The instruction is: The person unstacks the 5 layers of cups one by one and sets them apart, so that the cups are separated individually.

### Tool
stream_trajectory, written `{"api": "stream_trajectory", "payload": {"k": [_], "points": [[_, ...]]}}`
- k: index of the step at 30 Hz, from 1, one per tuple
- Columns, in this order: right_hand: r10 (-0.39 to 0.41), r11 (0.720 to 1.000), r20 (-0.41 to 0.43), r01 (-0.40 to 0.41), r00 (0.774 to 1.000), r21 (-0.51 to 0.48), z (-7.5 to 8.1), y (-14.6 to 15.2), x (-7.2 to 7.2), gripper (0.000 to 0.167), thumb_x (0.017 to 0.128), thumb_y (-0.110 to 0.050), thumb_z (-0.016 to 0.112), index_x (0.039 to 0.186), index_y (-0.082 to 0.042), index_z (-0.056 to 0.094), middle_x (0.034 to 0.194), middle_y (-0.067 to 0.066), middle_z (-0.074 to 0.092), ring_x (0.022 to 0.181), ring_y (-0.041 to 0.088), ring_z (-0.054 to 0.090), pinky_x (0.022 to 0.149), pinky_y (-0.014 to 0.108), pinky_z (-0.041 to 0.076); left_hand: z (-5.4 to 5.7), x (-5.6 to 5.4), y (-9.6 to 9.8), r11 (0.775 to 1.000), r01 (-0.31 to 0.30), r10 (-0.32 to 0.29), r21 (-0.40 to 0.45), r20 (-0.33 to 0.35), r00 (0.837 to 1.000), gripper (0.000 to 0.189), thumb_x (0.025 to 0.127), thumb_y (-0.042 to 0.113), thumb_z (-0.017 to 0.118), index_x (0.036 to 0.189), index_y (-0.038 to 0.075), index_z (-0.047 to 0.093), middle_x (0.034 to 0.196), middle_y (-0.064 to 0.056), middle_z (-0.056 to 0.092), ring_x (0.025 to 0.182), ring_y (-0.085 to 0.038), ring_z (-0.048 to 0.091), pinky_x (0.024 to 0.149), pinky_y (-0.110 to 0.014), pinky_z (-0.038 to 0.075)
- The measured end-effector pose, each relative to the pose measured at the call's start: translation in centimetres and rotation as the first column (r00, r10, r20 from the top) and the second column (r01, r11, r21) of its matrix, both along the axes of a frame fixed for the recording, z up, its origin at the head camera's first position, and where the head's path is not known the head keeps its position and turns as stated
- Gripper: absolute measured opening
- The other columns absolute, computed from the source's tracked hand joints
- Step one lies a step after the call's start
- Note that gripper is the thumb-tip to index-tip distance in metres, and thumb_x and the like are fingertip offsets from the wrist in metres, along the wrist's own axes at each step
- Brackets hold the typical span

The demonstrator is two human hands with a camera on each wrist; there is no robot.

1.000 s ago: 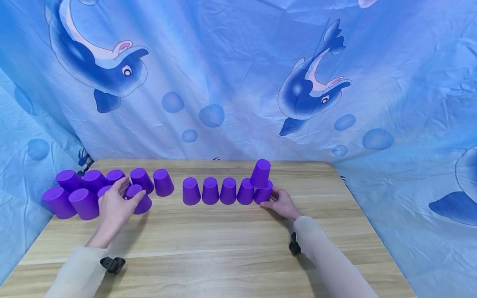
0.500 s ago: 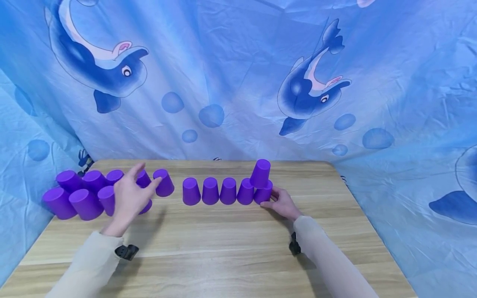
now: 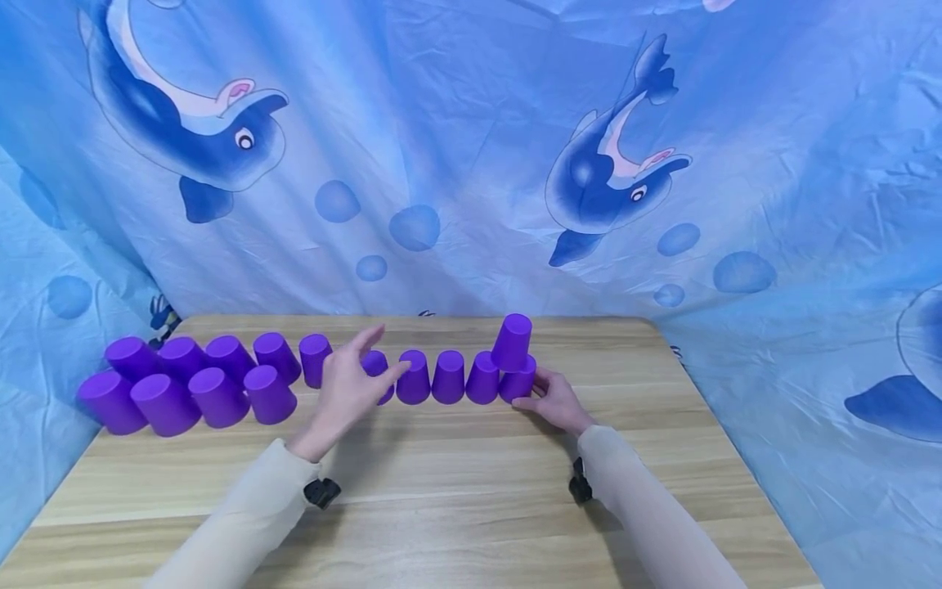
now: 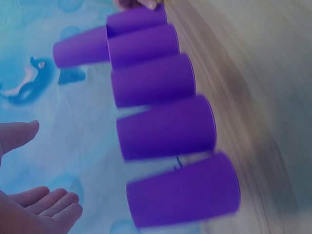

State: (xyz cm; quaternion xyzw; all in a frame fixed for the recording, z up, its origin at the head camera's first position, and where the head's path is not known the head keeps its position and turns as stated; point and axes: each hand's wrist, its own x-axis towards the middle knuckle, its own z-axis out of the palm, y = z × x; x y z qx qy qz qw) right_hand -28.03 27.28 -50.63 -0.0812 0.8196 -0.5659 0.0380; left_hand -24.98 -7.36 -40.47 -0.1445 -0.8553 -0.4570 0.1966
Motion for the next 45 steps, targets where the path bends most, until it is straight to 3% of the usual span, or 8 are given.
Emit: {"api": "stream_trajectory", "payload": {"k": [5, 15, 24, 36, 45], "points": [[-0.011, 1.0, 0.018, 0.012, 1.0, -0.012, 0.1, -0.1, 0.0, 0.057, 0.077, -0.001, 0.079, 0.129, -0.005, 0.056, 0.123, 0.009, 0.061, 0.117, 0.025, 0.055, 0.101, 0.034, 0.041, -0.4, -0.4, 2.4, 0.997, 0.07, -0.071, 0.03, 0.027, 0.997, 0.068, 0.077, 0.028, 0.082, 0.132, 0.0, 0.053, 0.128, -0.018, 0.057, 0.118, -0.034, 0.053, 0.098, -0.046, 0.043], [-0.021, 1.0, -0.001, 0.021, 1.0, 0.018, 0.0, -0.1, 0.0, 0.057, 0.077, -0.004, 0.08, 0.129, -0.005, 0.056, 0.123, 0.009, 0.061, 0.117, 0.025, 0.055, 0.101, 0.036, 0.041, -1.1, -1.3, 6.8, 0.992, 0.122, -0.123, 0.018, 0.09, 0.988, 0.068, 0.076, 0.028, 0.082, 0.131, 0.0, 0.054, 0.127, -0.015, 0.058, 0.117, -0.029, 0.054, 0.098, -0.04, 0.044], [-0.018, 1.0, 0.017, 0.018, 1.0, 0.012, -0.2, -0.1, -0.1, 0.056, 0.077, -0.008, 0.08, 0.129, -0.008, 0.057, 0.123, 0.006, 0.061, 0.116, 0.022, 0.055, 0.1, 0.033, 0.041, -1.6, -2.1, 10.9, 0.979, 0.199, -0.19, -0.031, 0.191, 0.963, 0.076, 0.077, 0.032, 0.081, 0.138, 0.003, 0.047, 0.133, -0.015, 0.054, 0.122, -0.027, 0.05, 0.1, -0.038, 0.042], [0.01, 1.0, 0.0, -0.01, 1.0, -0.014, -0.1, -0.3, -0.2, 0.058, 0.078, -0.004, 0.078, 0.131, -0.004, 0.054, 0.123, 0.01, 0.06, 0.117, 0.024, 0.055, 0.1, 0.033, 0.042, -0.5, -3.3, 14.2, 0.989, 0.138, -0.145, 0.05, 0.23, 0.962, 0.077, 0.075, 0.041, 0.081, 0.138, 0.008, 0.05, 0.132, -0.011, 0.056, 0.12, -0.025, 0.052, 0.097, -0.041, 0.044], [0.018, 0.999, -0.011, -0.019, 1.0, -0.027, -0.2, -0.1, -0.3, 0.057, 0.078, -0.002, 0.078, 0.13, -0.002, 0.054, 0.123, 0.012, 0.06, 0.117, 0.026, 0.055, 0.101, 0.034, 0.041, -1.3, -4.1, 15.9, 0.97, 0.133, -0.18, 0.203, 0.233, 0.956, 0.078, 0.072, 0.036, 0.085, 0.137, 0.009, 0.051, 0.132, -0.011, 0.055, 0.121, -0.023, 0.051, 0.098, -0.036, 0.044]]}}
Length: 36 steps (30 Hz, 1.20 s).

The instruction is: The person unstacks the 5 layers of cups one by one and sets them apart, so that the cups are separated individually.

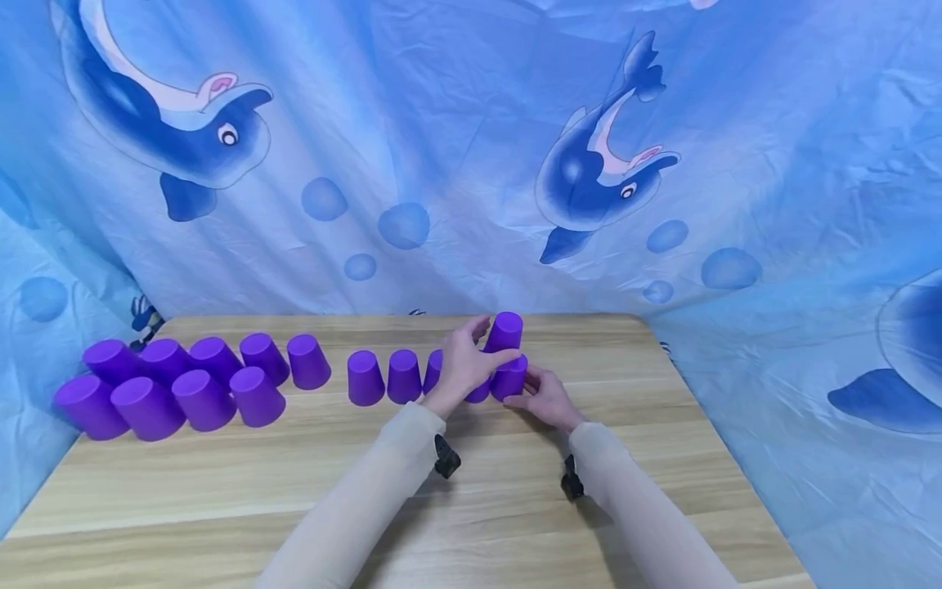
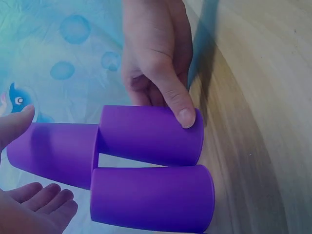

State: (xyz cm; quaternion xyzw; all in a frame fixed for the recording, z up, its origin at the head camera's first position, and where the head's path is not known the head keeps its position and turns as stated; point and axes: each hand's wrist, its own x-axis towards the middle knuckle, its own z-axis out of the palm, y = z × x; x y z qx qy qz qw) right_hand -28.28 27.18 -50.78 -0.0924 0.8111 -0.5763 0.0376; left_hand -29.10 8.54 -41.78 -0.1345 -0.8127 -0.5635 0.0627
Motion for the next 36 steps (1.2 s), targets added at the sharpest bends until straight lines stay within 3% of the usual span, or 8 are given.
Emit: {"api": "stream_trajectory", "payload": {"k": [11, 17, 24, 30, 36], "points": [[-0.012, 1.0, 0.013, 0.012, 1.0, 0.006, -0.1, -0.3, -0.1, 0.058, 0.078, -0.003, 0.078, 0.131, -0.003, 0.054, 0.125, 0.012, 0.059, 0.118, 0.026, 0.054, 0.101, 0.035, 0.041, 0.0, -0.5, 0.3, 1.0, -0.005, 0.005, 0.003, -0.027, 1.0, 0.057, 0.077, 0.024, 0.082, 0.127, 0.009, 0.06, 0.118, -0.009, 0.065, 0.11, -0.023, 0.059, 0.093, -0.036, 0.047], [-0.022, 1.0, 0.016, 0.022, 1.0, -0.001, -0.2, -0.2, 0.0, 0.058, 0.078, -0.003, 0.079, 0.13, -0.004, 0.055, 0.126, 0.012, 0.059, 0.119, 0.026, 0.053, 0.101, 0.034, 0.041, 0.5, 0.1, -0.5, 0.998, 0.021, -0.019, 0.054, -0.033, 0.999, 0.052, 0.08, 0.024, 0.08, 0.126, 0.009, 0.061, 0.116, -0.009, 0.066, 0.108, -0.022, 0.06, 0.094, -0.037, 0.048], [-0.034, 0.999, 0.018, 0.033, 0.999, 0.021, -0.1, -0.1, 0.1, 0.056, 0.076, -0.006, 0.08, 0.127, -0.004, 0.057, 0.123, 0.01, 0.06, 0.117, 0.025, 0.054, 0.1, 0.033, 0.042, 1.2, 1.4, -3.7, 0.995, 0.026, -0.017, 0.098, -0.092, 0.996, 0.051, 0.079, 0.026, 0.08, 0.124, 0.009, 0.062, 0.114, -0.007, 0.066, 0.108, -0.02, 0.06, 0.094, -0.039, 0.047], [-0.047, 0.998, 0.013, 0.047, 0.999, 0.039, -0.1, 0.1, 0.0, 0.056, 0.074, -0.01, 0.083, 0.125, -0.004, 0.059, 0.124, 0.01, 0.06, 0.118, 0.026, 0.054, 0.101, 0.036, 0.041, 1.6, 2.2, -7.3, 0.994, -0.043, 0.058, 0.098, -0.16, 0.985, 0.057, 0.079, 0.028, 0.08, 0.127, 0.006, 0.059, 0.113, -0.01, 0.066, 0.104, -0.022, 0.061, 0.091, -0.036, 0.049], [-0.056, 0.996, 0.021, 0.055, 0.998, 0.065, -0.3, 0.2, -0.1, 0.053, 0.074, -0.009, 0.083, 0.122, -0.007, 0.061, 0.121, 0.007, 0.062, 0.116, 0.023, 0.055, 0.1, 0.035, 0.041, 1.5, 3.1, -10.4, 0.992, -0.089, 0.105, 0.093, -0.187, 0.977, 0.06, 0.078, 0.031, 0.08, 0.128, 0.005, 0.059, 0.111, -0.01, 0.066, 0.1, -0.023, 0.063, 0.089, -0.038, 0.05]]}}
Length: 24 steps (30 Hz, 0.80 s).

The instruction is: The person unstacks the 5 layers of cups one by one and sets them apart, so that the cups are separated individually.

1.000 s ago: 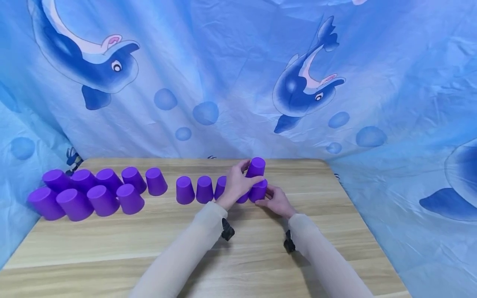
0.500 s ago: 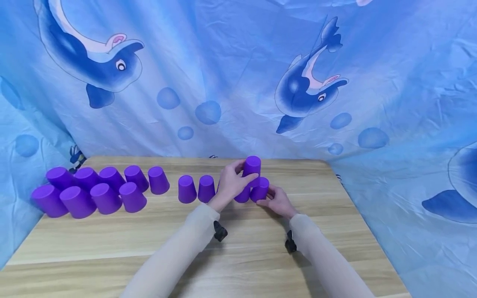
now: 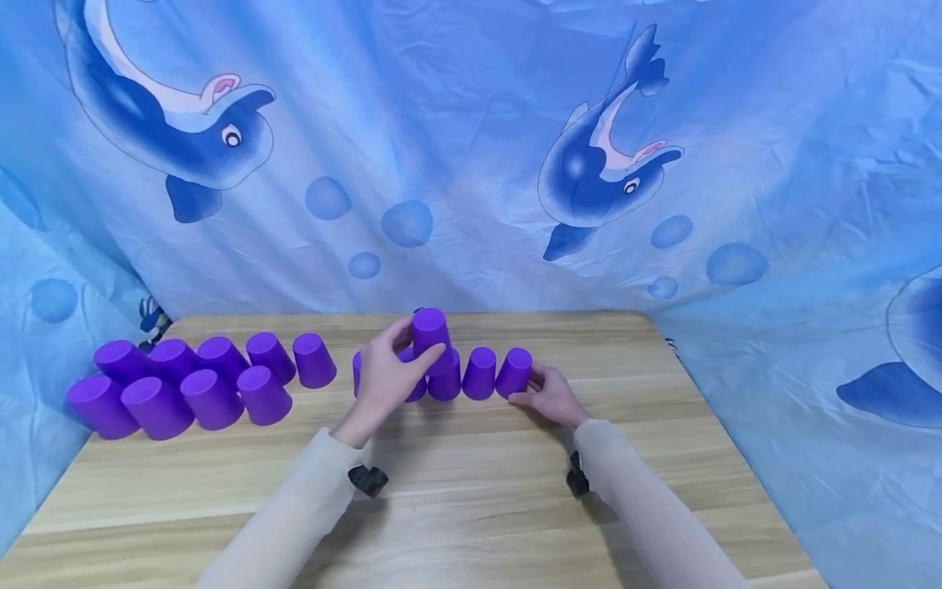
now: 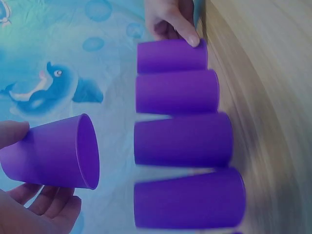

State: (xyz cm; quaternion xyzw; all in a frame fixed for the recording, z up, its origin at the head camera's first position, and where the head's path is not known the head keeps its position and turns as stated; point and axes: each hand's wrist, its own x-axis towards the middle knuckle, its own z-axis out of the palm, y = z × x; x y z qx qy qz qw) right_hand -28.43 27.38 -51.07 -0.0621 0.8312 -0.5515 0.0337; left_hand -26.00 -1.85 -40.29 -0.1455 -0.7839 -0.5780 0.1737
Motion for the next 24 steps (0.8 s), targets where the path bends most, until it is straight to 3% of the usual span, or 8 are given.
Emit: {"api": "stream_trajectory", "payload": {"k": [6, 14, 21, 24], "points": [[-0.012, 1.0, 0.019, 0.012, 1.0, 0.007, 0.3, -0.1, 0.1, 0.055, 0.075, -0.008, 0.082, 0.125, -0.007, 0.059, 0.123, 0.008, 0.061, 0.118, 0.024, 0.054, 0.101, 0.035, 0.04, -0.7, 0.4, -2.8, 0.999, -0.036, 0.036, -0.003, 0.01, 0.999, 0.063, 0.077, 0.032, 0.081, 0.127, 0.002, 0.058, 0.112, -0.015, 0.066, 0.1, -0.026, 0.063, 0.09, -0.04, 0.05], [0.002, 1.0, 0.011, -0.002, 1.0, -0.006, 0.5, -0.2, 0.2, 0.053, 0.076, -0.005, 0.08, 0.125, -0.004, 0.058, 0.126, 0.012, 0.059, 0.121, 0.028, 0.052, 0.103, 0.038, 0.039, -1.1, 0.9, -6.6, 0.99, -0.139, 0.139, -0.023, -0.001, 0.99, 0.059, 0.076, 0.032, 0.082, 0.123, 0.003, 0.061, 0.11, -0.015, 0.066, 0.101, -0.027, 0.063, 0.09, -0.043, 0.049], [0.016, 1.0, 0.01, -0.016, 1.0, -0.011, 0.8, -0.4, 0.4, 0.053, 0.077, -0.005, 0.08, 0.125, -0.004, 0.058, 0.124, 0.012, 0.06, 0.12, 0.028, 0.052, 0.103, 0.037, 0.039, -1.8, 1.2, -8.9, 0.969, -0.211, 0.216, -0.128, 0.029, 0.976, 0.061, 0.077, 0.039, 0.08, 0.124, 0.004, 0.061, 0.107, -0.016, 0.067, 0.098, -0.029, 0.064, 0.086, -0.044, 0.051], [0.008, 1.0, 0.015, -0.008, 1.0, 0.009, 0.7, -0.4, 0.4, 0.053, 0.077, -0.006, 0.08, 0.125, -0.005, 0.059, 0.124, 0.01, 0.06, 0.121, 0.026, 0.052, 0.103, 0.037, 0.039, -2.0, 1.3, -9.6, 0.967, -0.219, 0.225, -0.128, 0.032, 0.974, 0.06, 0.077, 0.037, 0.08, 0.123, 0.003, 0.061, 0.107, -0.017, 0.067, 0.097, -0.029, 0.064, 0.086, -0.043, 0.051]]}}
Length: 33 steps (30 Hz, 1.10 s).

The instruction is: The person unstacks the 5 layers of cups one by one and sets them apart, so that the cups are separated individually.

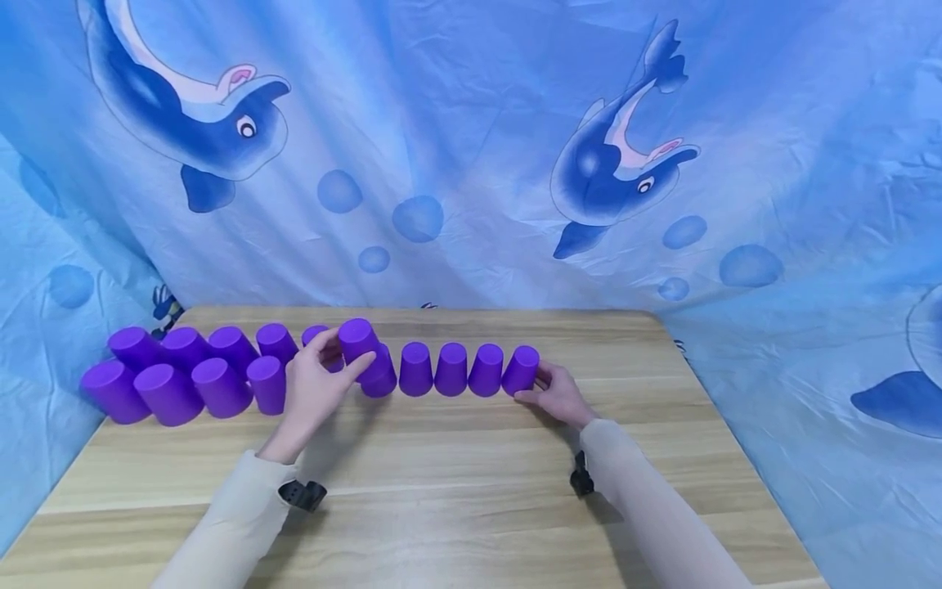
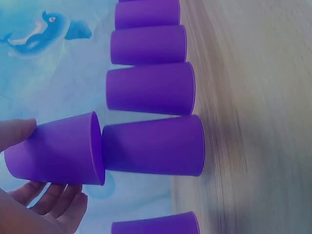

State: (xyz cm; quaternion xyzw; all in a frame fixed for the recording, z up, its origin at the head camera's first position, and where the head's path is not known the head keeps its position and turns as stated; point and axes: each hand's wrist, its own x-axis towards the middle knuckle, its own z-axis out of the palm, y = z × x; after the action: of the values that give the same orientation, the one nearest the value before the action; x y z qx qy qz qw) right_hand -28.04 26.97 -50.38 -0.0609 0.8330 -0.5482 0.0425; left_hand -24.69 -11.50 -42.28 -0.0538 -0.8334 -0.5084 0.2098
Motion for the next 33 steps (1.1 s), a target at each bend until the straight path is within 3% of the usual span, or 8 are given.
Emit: {"api": "stream_trajectory", "payload": {"k": [12, 19, 23, 27, 33], "points": [[0.009, 1.0, -0.017, -0.009, 1.0, 0.004, -0.4, 0.2, -0.2, 0.052, 0.077, -0.008, 0.08, 0.124, -0.006, 0.059, 0.123, 0.009, 0.061, 0.119, 0.026, 0.053, 0.102, 0.037, 0.04, -0.2, 0.2, -2.0, 0.997, -0.067, 0.067, 0.049, -0.001, 0.998, 0.057, 0.077, 0.03, 0.082, 0.122, 0.004, 0.061, 0.107, -0.016, 0.067, 0.097, -0.026, 0.064, 0.087, -0.036, 0.051], [0.023, 0.999, -0.041, -0.025, 0.999, -0.033, -0.4, 0.3, -0.2, 0.053, 0.077, -0.005, 0.08, 0.125, 0.0, 0.057, 0.123, 0.017, 0.059, 0.119, 0.033, 0.052, 0.103, 0.042, 0.038, -0.7, 0.4, -3.2, 0.992, -0.111, 0.107, 0.067, 0.053, 0.993, 0.059, 0.077, 0.031, 0.082, 0.123, 0.001, 0.06, 0.108, -0.017, 0.066, 0.097, -0.028, 0.064, 0.087, -0.035, 0.052], [0.021, 0.999, -0.038, -0.022, 0.999, -0.025, -0.5, 0.4, -0.2, 0.053, 0.077, -0.007, 0.08, 0.125, -0.002, 0.058, 0.123, 0.015, 0.06, 0.119, 0.031, 0.052, 0.103, 0.04, 0.039, -1.5, 0.5, -4.1, 0.99, -0.144, 0.144, 0.0, 0.078, 0.986, 0.064, 0.077, 0.032, 0.082, 0.126, 0.0, 0.058, 0.109, -0.021, 0.066, 0.097, -0.031, 0.065, 0.084, -0.034, 0.053], [0.009, 1.0, -0.028, -0.009, 1.0, 0.001, -0.5, 0.3, -0.3, 0.053, 0.076, -0.008, 0.081, 0.124, -0.004, 0.059, 0.122, 0.011, 0.061, 0.118, 0.027, 0.054, 0.102, 0.037, 0.04, -2.5, 0.6, -4.9, 0.983, -0.154, 0.164, -0.096, 0.115, 0.98, 0.069, 0.077, 0.034, 0.081, 0.129, -0.004, 0.054, 0.112, -0.026, 0.063, 0.099, -0.037, 0.064, 0.085, -0.043, 0.052], [0.01, 1.0, -0.031, -0.01, 0.999, -0.016, -0.7, 0.4, -0.3, 0.053, 0.076, -0.007, 0.081, 0.124, -0.003, 0.059, 0.122, 0.012, 0.061, 0.118, 0.028, 0.054, 0.101, 0.037, 0.041, -3.6, 0.3, -5.6, 0.955, -0.148, 0.186, -0.256, 0.129, 0.974, 0.071, 0.079, 0.034, 0.079, 0.127, -0.011, 0.052, 0.111, -0.03, 0.061, 0.1, -0.045, 0.06, 0.091, -0.055, 0.043]]}}
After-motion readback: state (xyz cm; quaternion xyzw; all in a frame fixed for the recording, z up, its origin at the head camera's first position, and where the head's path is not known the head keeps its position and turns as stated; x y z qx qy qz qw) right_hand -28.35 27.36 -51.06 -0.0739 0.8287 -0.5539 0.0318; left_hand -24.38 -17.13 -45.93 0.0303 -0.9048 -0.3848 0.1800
